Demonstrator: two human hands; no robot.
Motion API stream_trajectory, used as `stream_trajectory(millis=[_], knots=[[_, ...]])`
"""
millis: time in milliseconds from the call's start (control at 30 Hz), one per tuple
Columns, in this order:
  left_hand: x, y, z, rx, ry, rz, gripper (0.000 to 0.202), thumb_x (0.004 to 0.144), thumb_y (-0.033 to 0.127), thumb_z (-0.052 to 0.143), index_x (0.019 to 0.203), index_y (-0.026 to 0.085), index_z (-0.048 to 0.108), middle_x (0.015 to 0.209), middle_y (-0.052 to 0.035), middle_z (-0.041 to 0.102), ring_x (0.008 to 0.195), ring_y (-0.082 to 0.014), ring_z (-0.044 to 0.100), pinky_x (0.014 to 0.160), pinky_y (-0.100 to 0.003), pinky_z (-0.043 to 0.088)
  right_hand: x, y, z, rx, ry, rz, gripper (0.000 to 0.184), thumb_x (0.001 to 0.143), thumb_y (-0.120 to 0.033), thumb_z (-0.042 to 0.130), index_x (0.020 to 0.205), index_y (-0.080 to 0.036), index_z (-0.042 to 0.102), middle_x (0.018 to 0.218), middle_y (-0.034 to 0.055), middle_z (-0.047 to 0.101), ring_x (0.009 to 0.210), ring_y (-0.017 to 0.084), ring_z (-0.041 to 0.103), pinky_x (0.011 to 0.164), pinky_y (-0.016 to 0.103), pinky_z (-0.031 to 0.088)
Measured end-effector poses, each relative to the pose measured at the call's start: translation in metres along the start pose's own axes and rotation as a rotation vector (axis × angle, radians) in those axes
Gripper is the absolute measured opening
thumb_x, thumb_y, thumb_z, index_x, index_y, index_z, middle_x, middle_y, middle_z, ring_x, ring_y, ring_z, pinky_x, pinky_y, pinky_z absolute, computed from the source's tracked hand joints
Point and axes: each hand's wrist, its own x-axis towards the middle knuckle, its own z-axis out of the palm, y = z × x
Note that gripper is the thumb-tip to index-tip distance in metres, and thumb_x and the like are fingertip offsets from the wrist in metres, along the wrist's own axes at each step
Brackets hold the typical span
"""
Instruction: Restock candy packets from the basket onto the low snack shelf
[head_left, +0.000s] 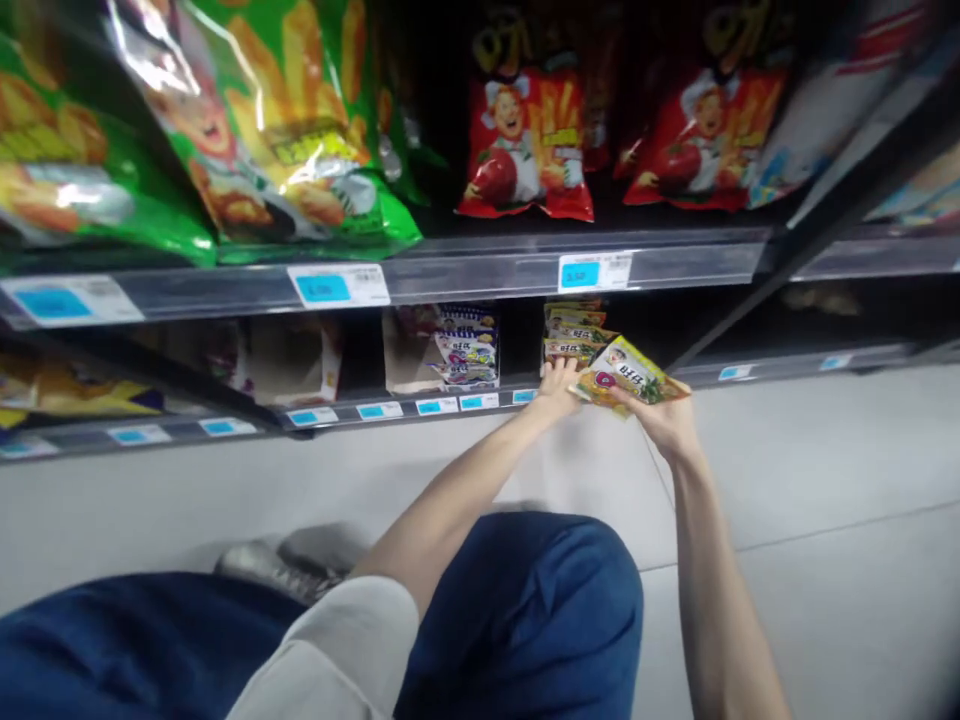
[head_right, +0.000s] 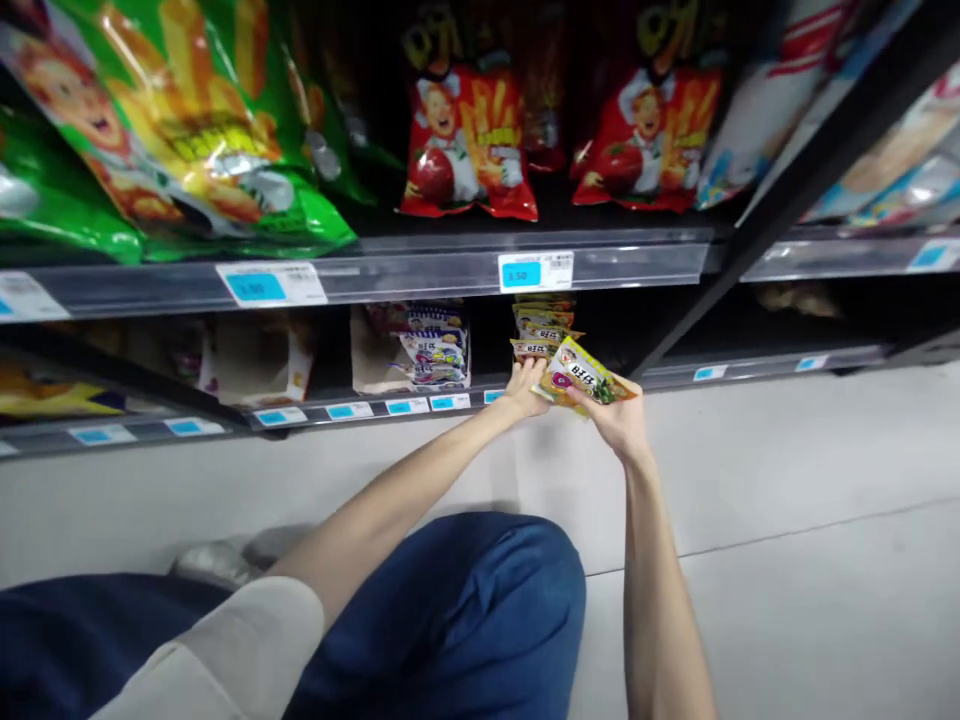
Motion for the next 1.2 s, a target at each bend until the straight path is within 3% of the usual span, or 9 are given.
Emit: stream_trajectory(millis=[100, 233, 333, 467, 567, 767, 933, 1100, 1200], knots=[[0.002, -0.001, 0.002, 0.060, 0.004, -0.012, 0.060, 0.081, 0.027, 0.068, 0.138, 0.015, 0.053, 0.141, -0.0155, 0.050, 0.129, -0.0323, 0.043, 0.109, -0.046, 0.036, 0.021, 0.031, 0.012, -0.117, 0.045, -0.093, 0.040, 0.067, -0.046, 0.086, 0.089, -0.014, 0.076, 0.092, 0.0110, 0.077, 0.086, 0.031, 0.074, 0.080, 0.044, 0.063], [-0.004, -0.003, 0.001, 0.082, 0.023, 0.052, 0.064, 0.076, 0.025, 0.072, 0.135, 0.010, 0.054, 0.141, -0.0177, 0.051, 0.129, -0.0320, 0.044, 0.110, -0.043, 0.035, 0.055, 0.053, 0.039, -0.236, 0.042, -0.325, 0.034, 0.082, -0.046, 0.073, 0.098, -0.017, 0.075, 0.102, 0.0095, 0.076, 0.094, 0.027, 0.072, 0.088, 0.041, 0.060], [-0.013, -0.001, 0.001, 0.075, 0.043, 0.058, 0.066, 0.077, 0.023, 0.070, 0.136, 0.002, 0.051, 0.139, -0.0215, 0.052, 0.129, -0.0318, 0.047, 0.113, -0.040, 0.032, 0.078, 0.061, 0.046, -0.384, -0.126, -0.478, 0.026, 0.088, -0.041, 0.067, 0.097, -0.019, 0.076, 0.102, 0.0090, 0.076, 0.097, 0.025, 0.071, 0.092, 0.039, 0.057], [-0.025, 0.005, -0.001, 0.100, 0.053, 0.017, 0.060, 0.084, 0.019, 0.061, 0.137, -0.006, 0.049, 0.136, -0.0255, 0.055, 0.128, -0.0328, 0.050, 0.115, -0.040, 0.030, 0.092, 0.063, 0.036, -0.492, -0.409, -0.578, 0.023, 0.091, -0.033, 0.062, 0.101, -0.019, 0.077, 0.106, 0.0092, 0.076, 0.102, 0.025, 0.070, 0.093, 0.038, 0.055], [-0.033, 0.008, 0.000, 0.147, 0.126, -0.005, 0.051, 0.088, 0.013, 0.050, 0.136, -0.006, 0.051, 0.135, -0.0261, 0.057, 0.127, -0.0340, 0.051, 0.112, -0.044, 0.032, 0.092, 0.062, 0.031, -0.575, -0.493, -0.626, 0.024, 0.091, -0.029, 0.061, 0.107, -0.020, 0.077, 0.110, 0.0093, 0.075, 0.104, 0.026, 0.069, 0.095, 0.039, 0.053], [-0.046, 0.013, 0.005, 0.211, 0.113, -0.008, 0.053, 0.093, 0.010, 0.040, 0.143, -0.007, 0.044, 0.142, -0.0285, 0.050, 0.131, -0.0350, 0.047, 0.106, -0.044, 0.038, 0.092, 0.065, 0.040, -0.627, -0.354, -0.542, 0.022, 0.085, -0.031, 0.068, 0.098, -0.017, 0.079, 0.103, 0.0103, 0.076, 0.096, 0.026, 0.071, 0.089, 0.036, 0.056], [-0.047, 0.008, -0.002, 0.176, 0.073, 0.014, 0.059, 0.089, 0.012, 0.052, 0.145, -0.004, 0.041, 0.140, -0.0248, 0.051, 0.131, -0.0332, 0.045, 0.106, -0.044, 0.040, 0.103, 0.050, 0.034, -0.718, -0.437, -0.356, 0.030, 0.076, -0.037, 0.078, 0.098, -0.016, 0.080, 0.098, 0.0095, 0.078, 0.091, 0.028, 0.073, 0.088, 0.035, 0.057], [-0.046, 0.002, -0.010, 0.109, 0.050, 0.000, 0.056, 0.090, 0.016, 0.056, 0.143, 0.005, 0.043, 0.138, -0.0188, 0.052, 0.131, -0.0288, 0.043, 0.105, -0.044, 0.043, 0.102, 0.040, 0.039, -0.823, -0.332, -0.328, 0.024, 0.073, -0.031, 0.078, 0.091, -0.014, 0.081, 0.092, 0.0119, 0.078, 0.091, 0.030, 0.074, 0.087, 0.033, 0.056], [-0.046, 0.003, -0.007, 0.106, 0.060, 0.012, 0.059, 0.089, 0.017, 0.059, 0.144, 0.003, 0.041, 0.139, -0.0200, 0.050, 0.132, -0.0291, 0.042, 0.104, -0.042, 0.045, 0.098, 0.048, 0.046, -0.784, -0.258, -0.309, 0.027, 0.070, -0.030, 0.079, 0.091, -0.013, 0.081, 0.092, 0.0129, 0.077, 0.091, 0.029, 0.074, 0.085, 0.031, 0.056]])
